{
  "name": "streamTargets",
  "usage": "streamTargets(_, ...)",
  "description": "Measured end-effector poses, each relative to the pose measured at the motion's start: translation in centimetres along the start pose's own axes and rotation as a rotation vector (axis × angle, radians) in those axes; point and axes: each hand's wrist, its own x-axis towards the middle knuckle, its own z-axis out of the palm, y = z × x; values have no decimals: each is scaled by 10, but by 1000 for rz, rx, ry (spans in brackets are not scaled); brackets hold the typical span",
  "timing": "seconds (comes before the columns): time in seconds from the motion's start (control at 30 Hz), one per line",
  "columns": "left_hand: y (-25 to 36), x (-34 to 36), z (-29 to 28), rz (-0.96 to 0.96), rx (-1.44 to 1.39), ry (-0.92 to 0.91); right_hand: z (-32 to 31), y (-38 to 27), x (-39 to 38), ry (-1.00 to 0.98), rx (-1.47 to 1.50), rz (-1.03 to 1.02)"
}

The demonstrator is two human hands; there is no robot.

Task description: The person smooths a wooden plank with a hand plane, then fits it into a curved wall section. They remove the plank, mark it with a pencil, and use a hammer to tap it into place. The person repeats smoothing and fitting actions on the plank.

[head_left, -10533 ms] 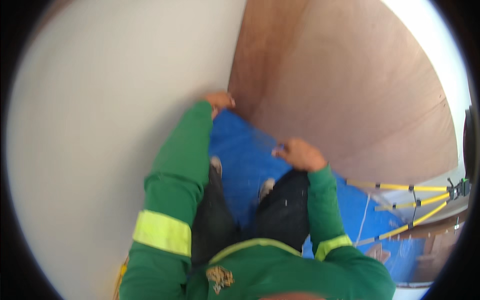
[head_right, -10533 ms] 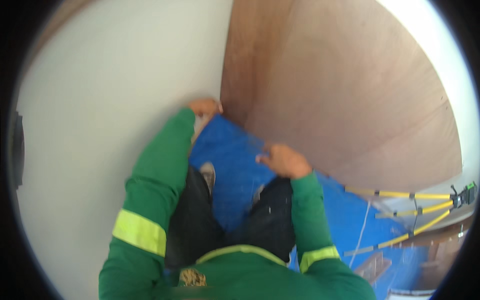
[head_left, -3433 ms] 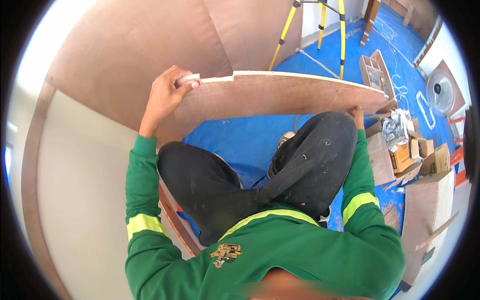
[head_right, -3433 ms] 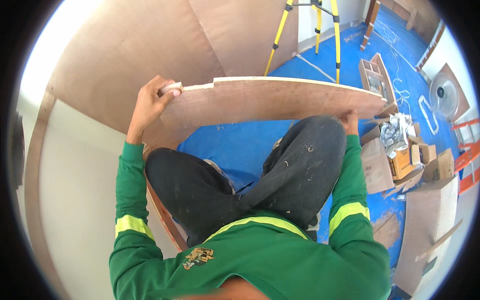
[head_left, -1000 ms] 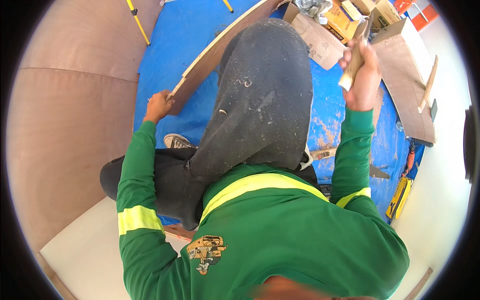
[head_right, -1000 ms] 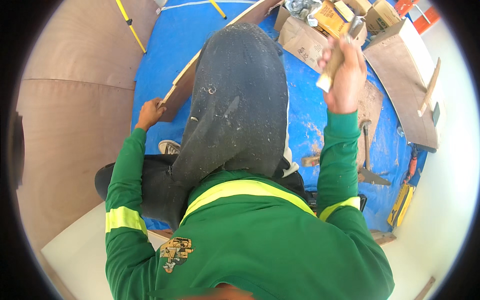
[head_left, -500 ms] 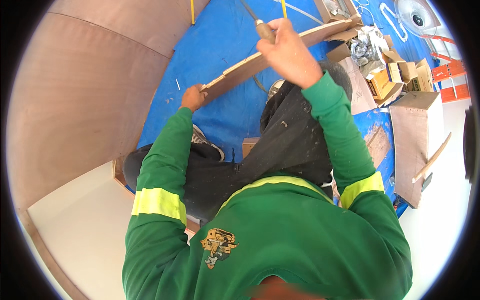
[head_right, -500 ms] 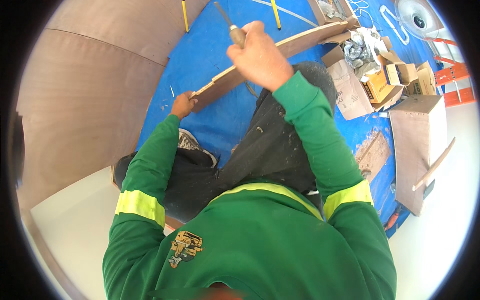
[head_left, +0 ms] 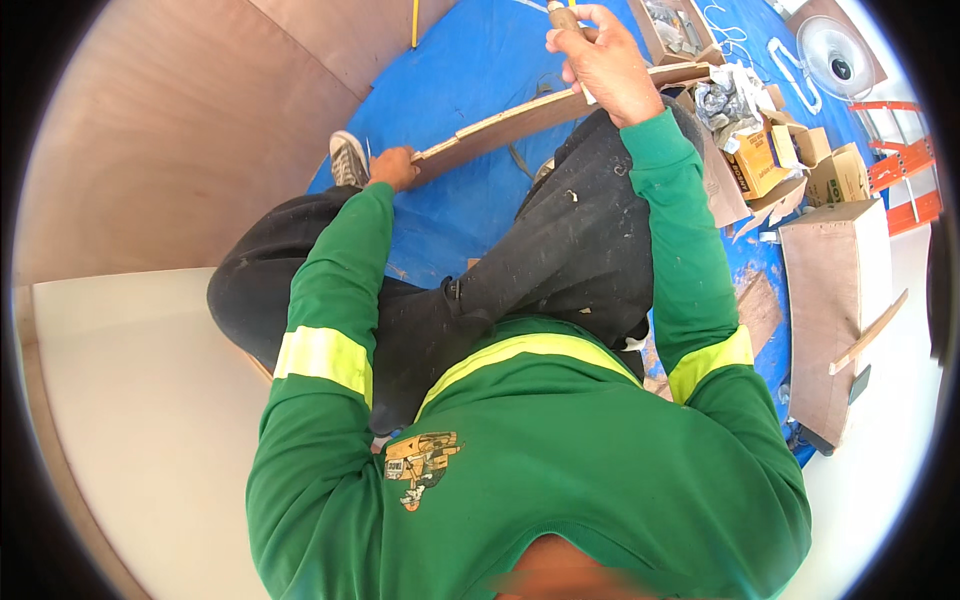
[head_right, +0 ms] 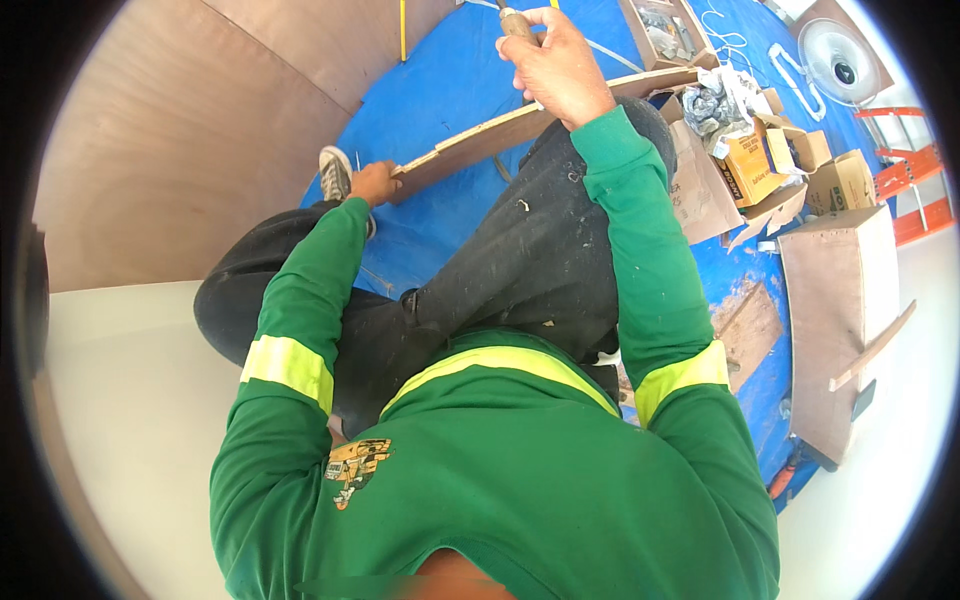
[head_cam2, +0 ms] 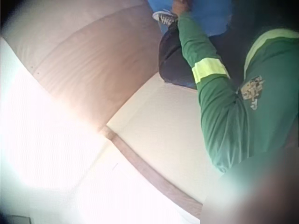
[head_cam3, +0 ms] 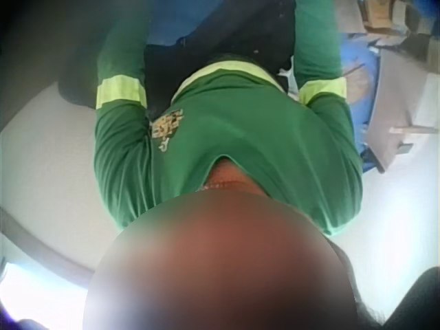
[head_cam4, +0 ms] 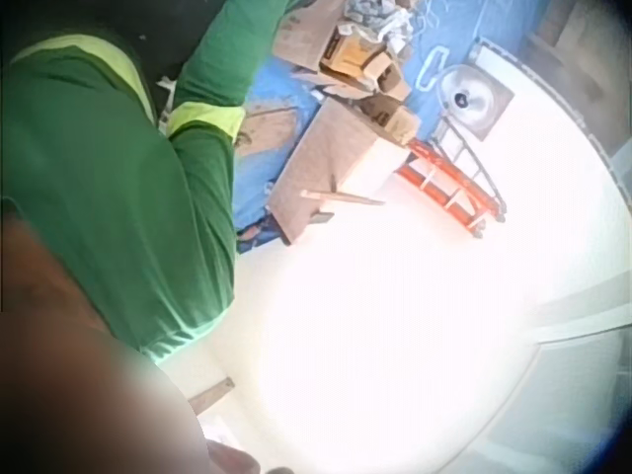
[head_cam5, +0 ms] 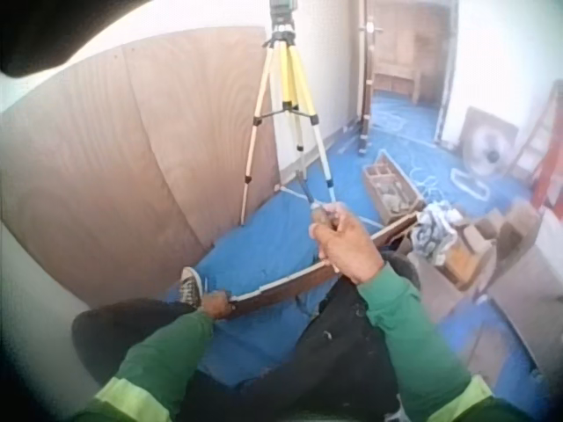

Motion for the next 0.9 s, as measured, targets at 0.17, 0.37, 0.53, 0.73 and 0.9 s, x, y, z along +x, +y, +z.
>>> streamTargets(0.17,-7,-2,-10,150,72,83,-5,14,1,22,-10,11)
streamTargets(0.37,-9,2,-9,168,59,69,-9,-6,-4,-84,-67,62)
streamTargets(0.53,-13,5,2,146,-53,139,-4,-8,-18,75,-221,-69)
streamTargets(0.73,-38,34,24,161,-130,30,3,9,-31,-14,-709,-316)
streamTargets(0.9,-48,56,-3,257,-337,-309,10,2,-29,-182,-967,-273)
